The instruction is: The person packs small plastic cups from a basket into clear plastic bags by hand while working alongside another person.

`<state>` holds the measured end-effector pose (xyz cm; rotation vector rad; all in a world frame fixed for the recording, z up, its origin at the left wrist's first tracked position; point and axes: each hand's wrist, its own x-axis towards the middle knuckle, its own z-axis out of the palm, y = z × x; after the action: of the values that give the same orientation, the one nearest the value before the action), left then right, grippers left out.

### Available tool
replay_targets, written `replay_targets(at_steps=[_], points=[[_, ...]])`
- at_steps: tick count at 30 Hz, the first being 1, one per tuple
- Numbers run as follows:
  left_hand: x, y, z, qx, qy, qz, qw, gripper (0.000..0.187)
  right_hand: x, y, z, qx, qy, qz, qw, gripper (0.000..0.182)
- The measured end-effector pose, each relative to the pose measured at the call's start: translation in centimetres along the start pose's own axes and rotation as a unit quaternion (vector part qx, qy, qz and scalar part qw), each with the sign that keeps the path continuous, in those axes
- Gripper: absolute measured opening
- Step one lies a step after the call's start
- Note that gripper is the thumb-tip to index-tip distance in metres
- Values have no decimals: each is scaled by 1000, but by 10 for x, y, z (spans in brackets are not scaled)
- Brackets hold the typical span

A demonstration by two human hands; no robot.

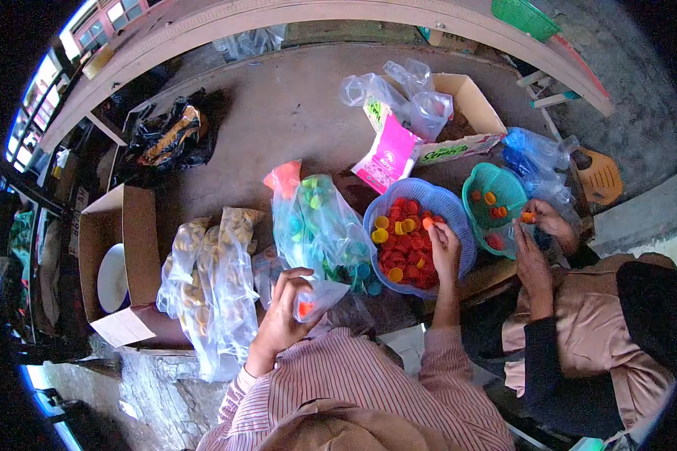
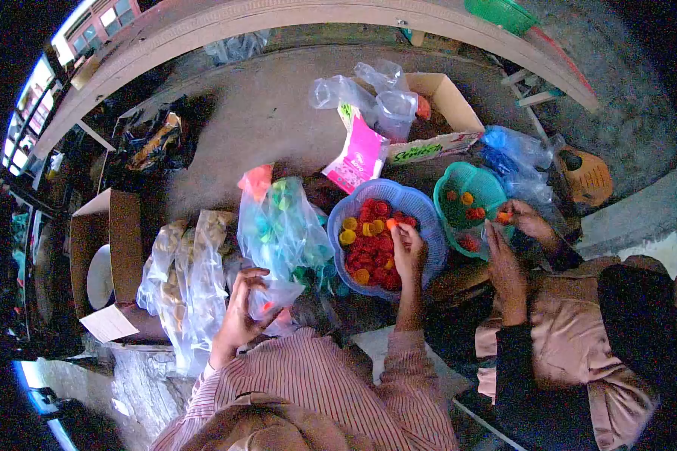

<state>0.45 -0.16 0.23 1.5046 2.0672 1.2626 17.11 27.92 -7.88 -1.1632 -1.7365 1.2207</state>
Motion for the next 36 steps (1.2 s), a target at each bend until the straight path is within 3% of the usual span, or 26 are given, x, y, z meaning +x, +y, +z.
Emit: replay_targets(at_steps=[2,3,4,5,7,11,15,17,20,21,23,25,27,30,34,36], points=[[1,2,0,-24,-6,-13,1000,42,-31,-36,9,115,-53,-33,991,23],[2,3,0,-47,-13,-24,999,40,-49,-66,12,104,-127,-19,986,19],[2,3,0,-48,-14,-25,998,40,-63,-83,22,135,-177,-153,963,15],[3,3,1,-44,-16,-34,998,41,-76,-105,29,55,-221,-232,946,13],[3,4,3,-41,-19,-41,998,43,-98,-131,48,-26,-275,-284,918,12],[3,3,4,-37,-3,-43,998,46,-120,-134,69,-160,-273,-366,875,18],[3,3,3,-38,-9,-47,998,47,-111,-120,62,-164,-291,-372,866,22],[5,5,4,-38,-11,-41,998,48,-92,-118,49,-100,-319,-323,885,22],[4,2,4,-39,-11,-33,999,49,-40,-92,24,-39,-165,-191,967,14],[4,1,4,-40,-11,-29,999,49,-23,-84,17,-82,-94,-115,986,11],[4,1,3,-43,-14,-28,999,48,24,-10,3,-237,-35,-125,963,11],[5,2,3,-44,-16,-29,998,48,50,37,0,-276,-30,-174,945,13],[4,2,2,-43,-24,-41,998,47,59,52,6,-310,-25,-219,925,16],[4,-1,2,-46,-25,-40,998,47,64,54,13,-445,-117,-164,872,21],[4,0,1,-43,-17,-33,998,48,56,57,14,-384,-83,-192,899,20],[4,2,1,-33,-2,-42,999,43,56,62,6,-220,-118,-154,956,19]])
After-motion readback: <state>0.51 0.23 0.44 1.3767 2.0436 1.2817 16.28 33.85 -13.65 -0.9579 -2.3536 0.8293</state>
